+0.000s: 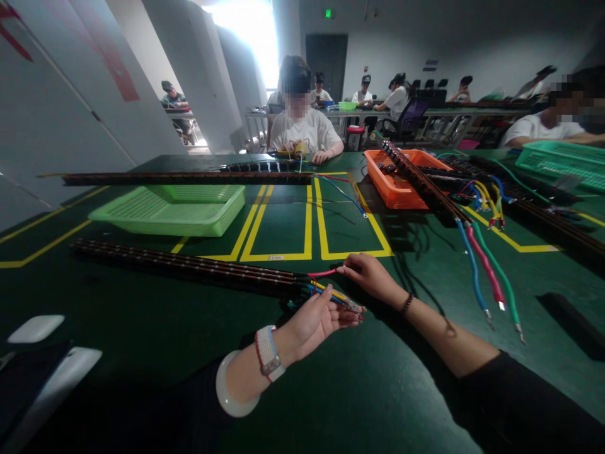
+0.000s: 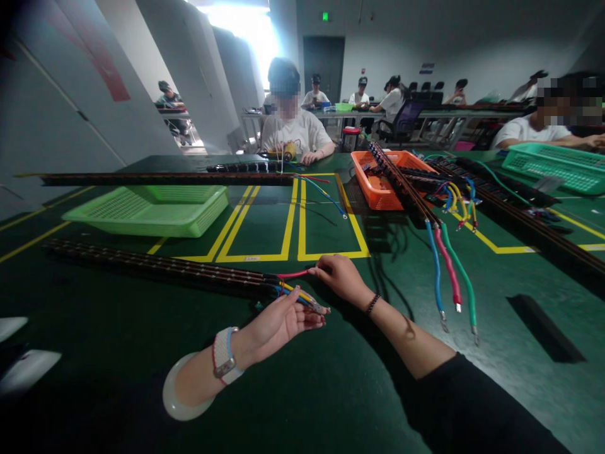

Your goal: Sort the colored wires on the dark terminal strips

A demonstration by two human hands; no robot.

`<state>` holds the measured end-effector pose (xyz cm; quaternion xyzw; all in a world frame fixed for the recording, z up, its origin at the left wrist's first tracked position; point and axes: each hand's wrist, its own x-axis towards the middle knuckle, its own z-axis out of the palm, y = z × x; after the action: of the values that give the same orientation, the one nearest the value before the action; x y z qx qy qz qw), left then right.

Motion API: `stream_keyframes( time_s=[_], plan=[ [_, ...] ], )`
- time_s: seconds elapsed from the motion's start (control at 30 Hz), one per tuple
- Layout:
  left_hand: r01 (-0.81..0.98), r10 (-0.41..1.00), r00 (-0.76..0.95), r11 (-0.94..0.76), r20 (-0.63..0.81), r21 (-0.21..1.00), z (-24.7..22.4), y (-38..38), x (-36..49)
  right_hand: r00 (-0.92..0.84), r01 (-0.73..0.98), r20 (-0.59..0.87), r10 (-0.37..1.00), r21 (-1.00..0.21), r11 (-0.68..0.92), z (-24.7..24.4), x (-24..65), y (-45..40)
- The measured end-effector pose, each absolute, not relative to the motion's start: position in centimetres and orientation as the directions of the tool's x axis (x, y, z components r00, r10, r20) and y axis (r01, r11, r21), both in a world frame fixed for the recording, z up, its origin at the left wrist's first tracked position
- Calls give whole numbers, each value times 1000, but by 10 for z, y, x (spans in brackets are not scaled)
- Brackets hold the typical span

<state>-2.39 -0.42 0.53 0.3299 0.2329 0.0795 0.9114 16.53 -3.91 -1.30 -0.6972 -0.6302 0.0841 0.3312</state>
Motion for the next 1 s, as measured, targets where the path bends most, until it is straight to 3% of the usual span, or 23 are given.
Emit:
stream_keyframes(
  time_s=[0.13, 0.33, 0.43, 0.53, 0.7, 0.87, 1.0],
  plan=[
    [36, 289, 872, 766, -395, 641, 7, -4, -24, 191, 839, 328, 925, -543, 20, -14, 163, -44],
    [40, 289, 871, 765, -398, 643, 11, -5, -25, 183, 783, 153, 971, -620, -50, -3, 160, -52],
    [42, 282, 872, 772, -400, 634, 10, -4, -25, 212, 795, 59, 976, -591, -137, 11, 160, -56],
    [35, 291, 870, 768, -397, 639, 9, -4, -25, 113, 835, -73, 991, -534, -135, 26, 157, -63],
    [6, 313, 872, 762, -377, 648, 9, -5, -24, -95, 823, -279, 956, -562, -82, 37, 153, -69],
    [14, 328, 868, 733, -372, 680, 9, -6, -25, -106, 802, -268, 958, -593, -77, 33, 154, -67],
    [6, 333, 870, 729, -364, 684, 8, -6, -26, -26, 846, -178, 984, -527, -73, 26, 157, -64]
  ],
)
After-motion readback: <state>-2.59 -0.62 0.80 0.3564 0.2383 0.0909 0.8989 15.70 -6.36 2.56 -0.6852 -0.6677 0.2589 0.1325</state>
